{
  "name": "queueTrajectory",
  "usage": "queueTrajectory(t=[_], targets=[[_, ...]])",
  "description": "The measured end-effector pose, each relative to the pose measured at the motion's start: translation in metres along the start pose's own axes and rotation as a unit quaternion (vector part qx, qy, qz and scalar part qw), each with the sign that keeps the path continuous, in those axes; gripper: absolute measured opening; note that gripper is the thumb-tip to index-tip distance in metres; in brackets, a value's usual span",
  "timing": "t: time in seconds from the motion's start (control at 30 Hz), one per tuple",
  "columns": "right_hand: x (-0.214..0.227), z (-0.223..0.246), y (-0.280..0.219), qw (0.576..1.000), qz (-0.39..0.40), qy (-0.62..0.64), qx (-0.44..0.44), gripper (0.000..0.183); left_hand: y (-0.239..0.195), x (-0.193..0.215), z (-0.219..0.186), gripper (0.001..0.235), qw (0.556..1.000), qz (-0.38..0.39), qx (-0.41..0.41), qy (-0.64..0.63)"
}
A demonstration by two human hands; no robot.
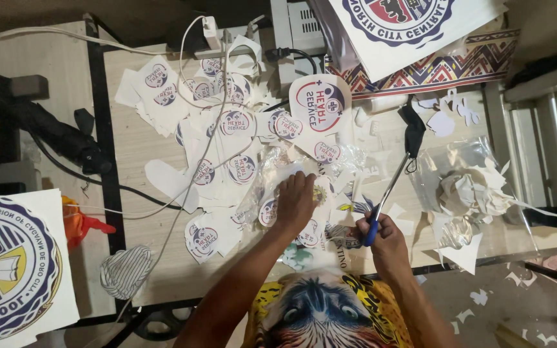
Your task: The person uses scissors to cut out circular printed logos from a sheet of paper. They carefully trim around the edges of the design, separating the logo from the surrounding paper and placing the cutouts on the table.
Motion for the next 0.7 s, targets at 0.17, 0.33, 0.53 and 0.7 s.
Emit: queueTrajectory(t=[0.17,0.33,0.53,0.7], targets=[[0.005,-0.014,0.004,0.999,0.011,0.035,0.008,0.033,-0.002,-0.011,0.02,0.041,0.988,-0.13,-0.038,-0.08],[0.005,-0.02,0.007,1.0,0.006,0.012,-0.005,0.03,0.001,-0.016,0.033,0.028,0.983,-0.136,-0.03,-0.117],[0.0,-0.013,0.0,0.999,0.015,0.044,0.002,0.028,0.004,-0.011,0.036,0.02,0.986,-0.133,-0.017,-0.094],[0.0,-0.008,-0.002,0.999,-0.011,0.045,-0.008,0.024,0.004,0.002,0.031,0.015,0.987,-0.143,-0.027,-0.065]])
Point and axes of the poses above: each hand's wrist, its own y-axis towards the middle knuckle, its own x-axis out of the back of the hand, z = x × y, the point moved 3 cm from there along y, towards the middle knuckle, and after that the axes turned 2 degrees about -x, right-handed, at the moved point
